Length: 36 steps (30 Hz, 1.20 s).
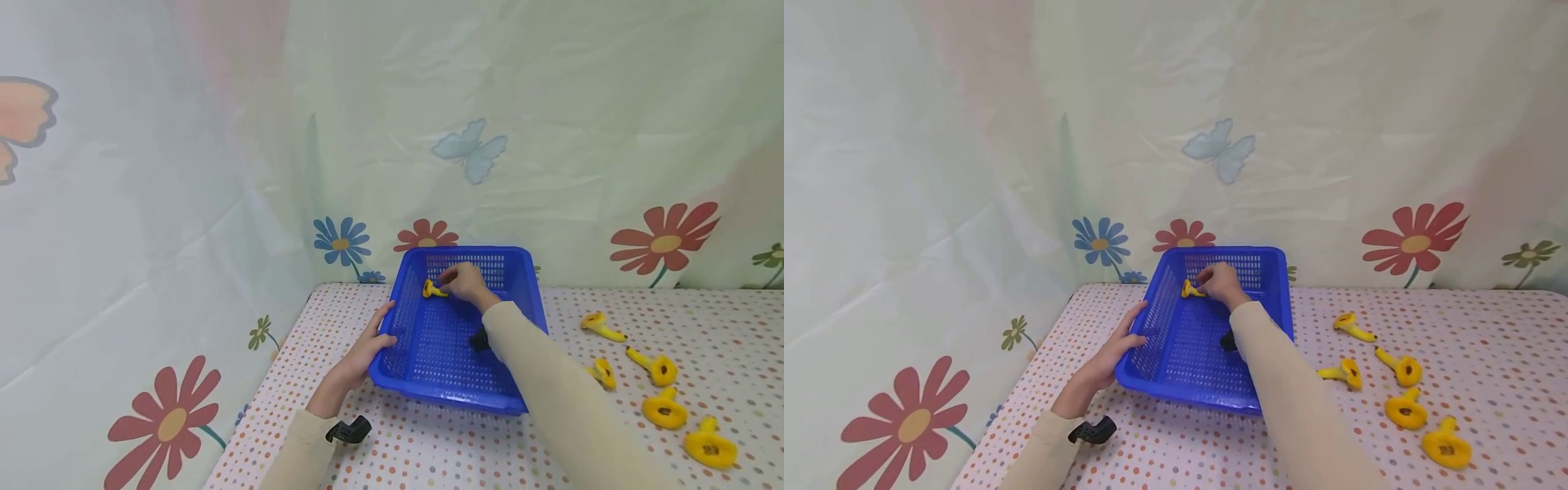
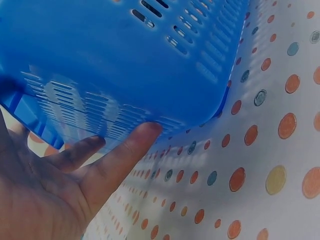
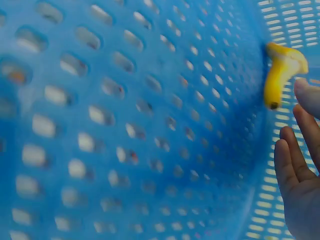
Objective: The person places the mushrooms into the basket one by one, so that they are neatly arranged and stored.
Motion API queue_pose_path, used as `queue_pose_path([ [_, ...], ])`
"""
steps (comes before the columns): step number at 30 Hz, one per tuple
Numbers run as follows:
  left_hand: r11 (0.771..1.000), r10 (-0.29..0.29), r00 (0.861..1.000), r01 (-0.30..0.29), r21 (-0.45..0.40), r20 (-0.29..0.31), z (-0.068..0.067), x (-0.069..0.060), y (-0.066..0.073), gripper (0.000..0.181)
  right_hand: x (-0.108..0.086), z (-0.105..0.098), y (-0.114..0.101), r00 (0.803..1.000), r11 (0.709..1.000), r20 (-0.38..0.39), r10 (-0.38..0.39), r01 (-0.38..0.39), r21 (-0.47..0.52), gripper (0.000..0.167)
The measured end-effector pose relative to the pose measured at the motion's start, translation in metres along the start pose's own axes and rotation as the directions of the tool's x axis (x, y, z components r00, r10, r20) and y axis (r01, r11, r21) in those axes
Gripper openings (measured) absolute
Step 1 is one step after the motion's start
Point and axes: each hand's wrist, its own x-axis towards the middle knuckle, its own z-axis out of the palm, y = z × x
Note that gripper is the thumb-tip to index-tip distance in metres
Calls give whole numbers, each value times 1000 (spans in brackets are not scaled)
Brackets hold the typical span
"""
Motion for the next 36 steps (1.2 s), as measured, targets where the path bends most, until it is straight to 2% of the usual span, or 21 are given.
queue_pose_path([
  [6,1000,-11,1000,11,9,-4,1,3,1,80,-5,-29,-13,998,998,6,-59,60,-9,28],
  [12,1000,-4,1000,4,7,0,4,1,-3,82,-23,-69,-33,990,991,48,-136,135,25,28],
  [19,1000,-6,1000,5,-7,-18,4,1,-2,83,-50,-117,-53,982,982,-11,-188,188,15,26],
  [27,1000,-1,1000,1,-16,-19,4,3,-3,82,-94,-158,-44,972,974,-80,-222,217,-62,21],
  [36,999,-19,1000,18,-34,-21,5,0,-4,82,-150,-189,-21,985,975,-11,-171,167,-146,21],
])
